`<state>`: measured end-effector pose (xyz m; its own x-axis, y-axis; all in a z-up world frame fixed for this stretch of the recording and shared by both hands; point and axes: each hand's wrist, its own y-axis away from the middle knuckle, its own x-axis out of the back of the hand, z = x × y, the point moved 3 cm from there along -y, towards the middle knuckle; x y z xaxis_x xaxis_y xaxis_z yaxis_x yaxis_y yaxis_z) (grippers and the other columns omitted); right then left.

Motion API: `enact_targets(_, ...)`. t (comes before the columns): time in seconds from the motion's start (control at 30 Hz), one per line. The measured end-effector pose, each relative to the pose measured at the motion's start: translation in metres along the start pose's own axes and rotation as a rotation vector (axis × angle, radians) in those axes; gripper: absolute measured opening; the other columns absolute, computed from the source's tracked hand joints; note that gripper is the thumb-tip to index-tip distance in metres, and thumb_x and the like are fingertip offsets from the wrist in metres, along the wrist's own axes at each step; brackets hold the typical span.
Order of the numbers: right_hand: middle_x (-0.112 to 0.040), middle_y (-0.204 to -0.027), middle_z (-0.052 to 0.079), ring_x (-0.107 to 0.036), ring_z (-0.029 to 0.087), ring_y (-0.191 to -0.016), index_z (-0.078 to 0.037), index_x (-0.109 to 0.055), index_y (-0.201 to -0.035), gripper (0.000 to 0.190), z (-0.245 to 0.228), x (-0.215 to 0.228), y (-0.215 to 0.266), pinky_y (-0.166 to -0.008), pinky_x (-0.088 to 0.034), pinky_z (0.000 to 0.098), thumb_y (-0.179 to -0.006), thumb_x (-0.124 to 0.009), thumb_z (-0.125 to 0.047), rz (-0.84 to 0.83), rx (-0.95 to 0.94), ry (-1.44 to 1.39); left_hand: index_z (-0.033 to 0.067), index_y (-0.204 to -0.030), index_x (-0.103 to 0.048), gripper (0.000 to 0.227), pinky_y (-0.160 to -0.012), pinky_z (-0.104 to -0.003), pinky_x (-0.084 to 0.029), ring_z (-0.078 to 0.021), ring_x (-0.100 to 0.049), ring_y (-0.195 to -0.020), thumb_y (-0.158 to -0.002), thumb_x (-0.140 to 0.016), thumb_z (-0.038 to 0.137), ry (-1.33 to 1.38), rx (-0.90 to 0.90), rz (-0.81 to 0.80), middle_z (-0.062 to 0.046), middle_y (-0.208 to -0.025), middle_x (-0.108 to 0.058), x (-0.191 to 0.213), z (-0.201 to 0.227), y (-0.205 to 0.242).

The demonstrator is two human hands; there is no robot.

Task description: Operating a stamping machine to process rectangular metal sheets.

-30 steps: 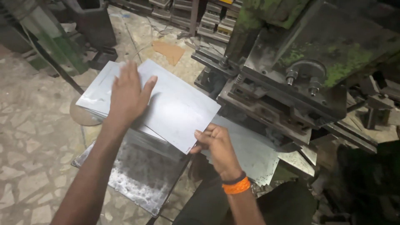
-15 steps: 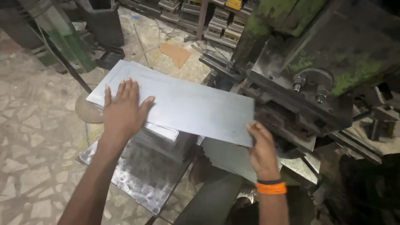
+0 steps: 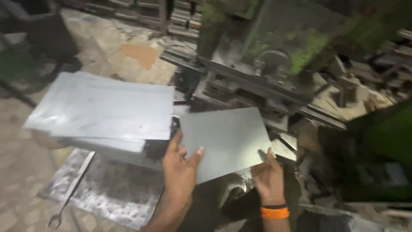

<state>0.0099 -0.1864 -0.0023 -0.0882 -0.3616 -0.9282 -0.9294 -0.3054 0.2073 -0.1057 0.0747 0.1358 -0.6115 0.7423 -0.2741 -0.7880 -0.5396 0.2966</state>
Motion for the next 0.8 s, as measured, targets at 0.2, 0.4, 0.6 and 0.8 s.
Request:
enact_targets(0.2, -0.06, -0.086, 0.009, -0.06, 0.017, -0.079, 0.002, -0.059, -0.083, 0.016, 0.04, -0.028, 0.006, -0.079, -0.052, 0.0322, -0.096, -0.067, -0.003, 0.044, 0.203, 0.471, -0.0074, -0.139, -0.056, 0.052, -0.094, -0.032, -0.053, -0.0231, -0.071, -0.105, -0.087, -0.058, -0.004, 0.115, 0.061, -0.042, -0.019, -0.125, -0.074, -0.023, -0.051, -0.02)
enact_targets(0.4, -0.074, -0.07, 0.012, -0.075, 0.027, -0.071, -0.01, -0.063, -0.059, 0.037, 0.043, -0.059, -0.019, -0.09, -0.061, 0.0567, -0.093, -0.069, 0.003, 0.055, 0.251, 0.424, 0.0043, -0.142, -0.061, 0.053, -0.093, -0.05, -0.057, -0.036, -0.073, -0.111, -0.092, -0.076, 0.012, 0.122, 0.185, -0.148, -0.023, -0.118, -0.074, -0.062, -0.087, -0.136)
enact_targets(0.6, -0.071, -0.07, 0.012, -0.073, 0.027, -0.068, -0.007, -0.057, -0.061, 0.038, 0.076, -0.098, -0.06, -0.084, -0.069, 0.0569, -0.092, -0.066, 0.012, 0.288, 0.427, 0.341, 0.0094, -0.136, -0.06, 0.064, -0.103, -0.038, -0.052, -0.0234, -0.064, -0.111, -0.095, -0.059, 0.058, 0.504, 0.286, -0.131, -0.007, -0.116, -0.065, -0.057, -0.135, -0.171)
enact_targets(0.8, -0.071, -0.069, 0.023, -0.072, 0.03, -0.051, 0.006, -0.06, -0.092, 0.022, 0.079, -0.078, -0.182, -0.037, -0.058, 0.0399, -0.094, -0.07, -0.014, 0.556, 0.427, 0.608, 0.0069, -0.105, -0.066, 0.03, -0.071, -0.029, -0.058, -0.0285, -0.075, -0.084, -0.104, -0.048, 0.031, 0.342, 0.337, -0.109, -0.011, -0.094, -0.073, -0.043, -0.135, -0.101)
